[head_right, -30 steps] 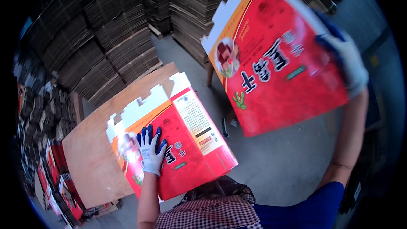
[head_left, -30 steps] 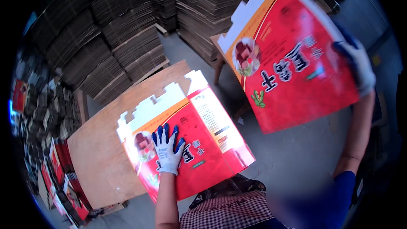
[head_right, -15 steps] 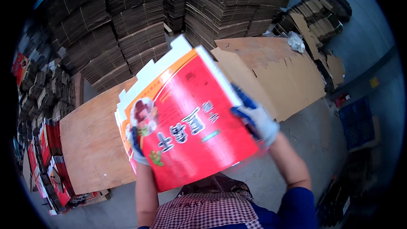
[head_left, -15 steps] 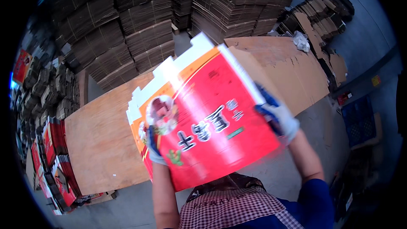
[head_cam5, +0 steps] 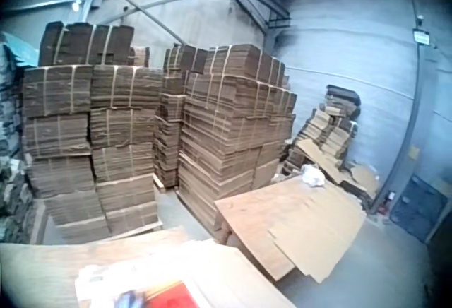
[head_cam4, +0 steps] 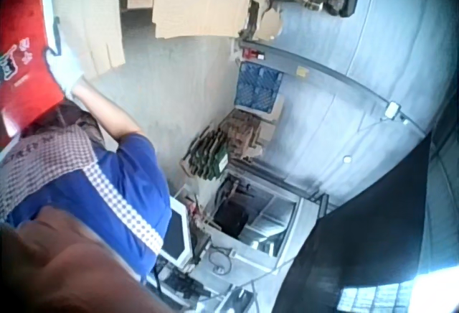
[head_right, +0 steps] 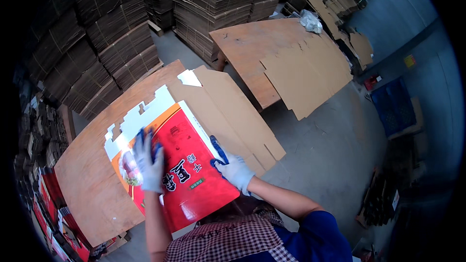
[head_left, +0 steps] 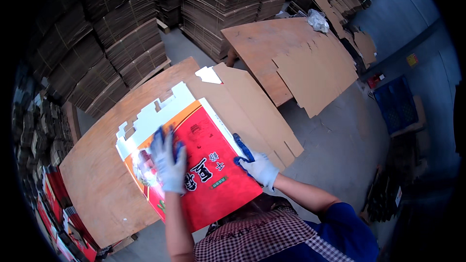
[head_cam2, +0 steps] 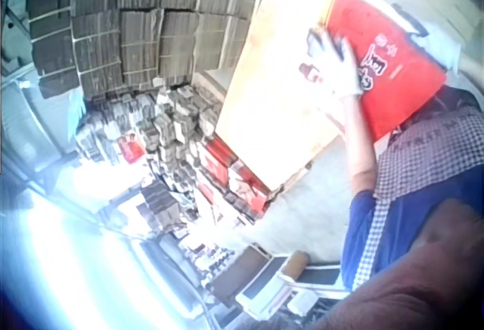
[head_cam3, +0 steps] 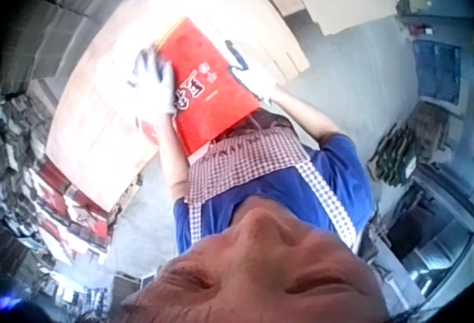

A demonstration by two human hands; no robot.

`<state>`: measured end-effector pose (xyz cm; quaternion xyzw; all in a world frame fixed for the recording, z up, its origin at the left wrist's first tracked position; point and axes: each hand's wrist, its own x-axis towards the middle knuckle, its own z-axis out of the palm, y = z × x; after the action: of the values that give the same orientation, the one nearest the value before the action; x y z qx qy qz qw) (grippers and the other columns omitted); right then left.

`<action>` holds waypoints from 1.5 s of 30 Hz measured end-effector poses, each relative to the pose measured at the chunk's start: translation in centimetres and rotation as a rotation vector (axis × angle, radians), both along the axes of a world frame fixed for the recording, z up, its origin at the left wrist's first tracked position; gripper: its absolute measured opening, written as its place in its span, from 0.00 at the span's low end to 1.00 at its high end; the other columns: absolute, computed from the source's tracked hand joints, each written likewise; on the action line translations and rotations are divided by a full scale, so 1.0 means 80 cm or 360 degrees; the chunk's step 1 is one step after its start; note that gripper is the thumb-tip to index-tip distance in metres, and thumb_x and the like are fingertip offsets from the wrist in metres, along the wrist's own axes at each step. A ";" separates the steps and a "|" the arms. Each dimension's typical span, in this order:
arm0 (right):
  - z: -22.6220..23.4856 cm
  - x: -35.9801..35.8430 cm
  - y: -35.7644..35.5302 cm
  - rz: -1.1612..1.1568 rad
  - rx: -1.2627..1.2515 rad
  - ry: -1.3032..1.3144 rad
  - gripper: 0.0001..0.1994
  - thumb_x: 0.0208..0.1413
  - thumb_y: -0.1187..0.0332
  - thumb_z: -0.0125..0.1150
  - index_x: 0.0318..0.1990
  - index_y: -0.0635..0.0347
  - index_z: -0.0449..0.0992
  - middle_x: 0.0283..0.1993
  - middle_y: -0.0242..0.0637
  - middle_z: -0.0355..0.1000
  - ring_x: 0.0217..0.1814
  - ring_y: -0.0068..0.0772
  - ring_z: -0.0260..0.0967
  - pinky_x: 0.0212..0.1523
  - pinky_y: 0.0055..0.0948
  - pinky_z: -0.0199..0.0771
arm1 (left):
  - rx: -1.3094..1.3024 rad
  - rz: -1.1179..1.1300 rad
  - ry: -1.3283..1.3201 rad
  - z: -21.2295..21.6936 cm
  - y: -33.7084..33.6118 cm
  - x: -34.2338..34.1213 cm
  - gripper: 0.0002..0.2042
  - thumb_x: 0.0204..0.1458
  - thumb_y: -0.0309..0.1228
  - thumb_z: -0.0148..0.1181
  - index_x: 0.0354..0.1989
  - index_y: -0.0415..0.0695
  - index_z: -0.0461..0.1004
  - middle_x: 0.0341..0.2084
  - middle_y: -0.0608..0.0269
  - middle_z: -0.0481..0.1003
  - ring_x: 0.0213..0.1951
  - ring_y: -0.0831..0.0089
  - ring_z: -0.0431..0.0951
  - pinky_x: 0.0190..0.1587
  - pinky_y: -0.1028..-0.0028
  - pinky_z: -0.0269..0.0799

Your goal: The person applies glue to a flat cardboard sheet, then repeatedly folds and assembles red printed cardboard boxes on a wooden table. The person stacks the assembled boxes and continues the process with additional sheets.

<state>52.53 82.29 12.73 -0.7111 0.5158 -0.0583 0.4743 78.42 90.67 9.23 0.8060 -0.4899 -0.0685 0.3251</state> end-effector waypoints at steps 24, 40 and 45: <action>0.025 0.102 -0.222 0.0239 -0.0468 -0.0763 0.19 0.65 0.70 0.57 0.62 0.62 0.72 0.63 0.43 0.71 0.65 0.37 0.69 0.65 0.30 0.67 | 0.0349 -0.0050 -0.0194 -0.020 -0.076 -0.052 0.32 0.58 0.53 0.57 0.70 0.56 0.65 0.75 0.56 0.50 0.76 0.48 0.40 0.75 0.43 0.28; -0.046 0.178 -0.209 0.0997 -0.1535 0.0584 0.25 0.66 0.57 0.50 0.70 0.46 0.64 0.76 0.38 0.54 0.79 0.55 0.45 0.73 0.61 0.45 | 0.0348 -0.0045 -0.0188 -0.021 -0.078 -0.050 0.31 0.59 0.52 0.56 0.70 0.56 0.65 0.75 0.54 0.51 0.77 0.48 0.40 0.75 0.42 0.27; -0.057 0.222 -0.201 0.0720 -0.1578 0.0674 0.26 0.61 0.65 0.52 0.68 0.53 0.65 0.71 0.44 0.59 0.76 0.57 0.50 0.69 0.70 0.47 | 0.0355 -0.0045 -0.0187 -0.019 -0.081 -0.052 0.30 0.58 0.50 0.57 0.68 0.54 0.67 0.74 0.54 0.52 0.76 0.48 0.42 0.75 0.42 0.28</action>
<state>70.28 66.23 8.15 -0.9367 0.3458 -0.0466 -0.0278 74.30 84.17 7.68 0.8327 -0.5089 -0.0798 0.2031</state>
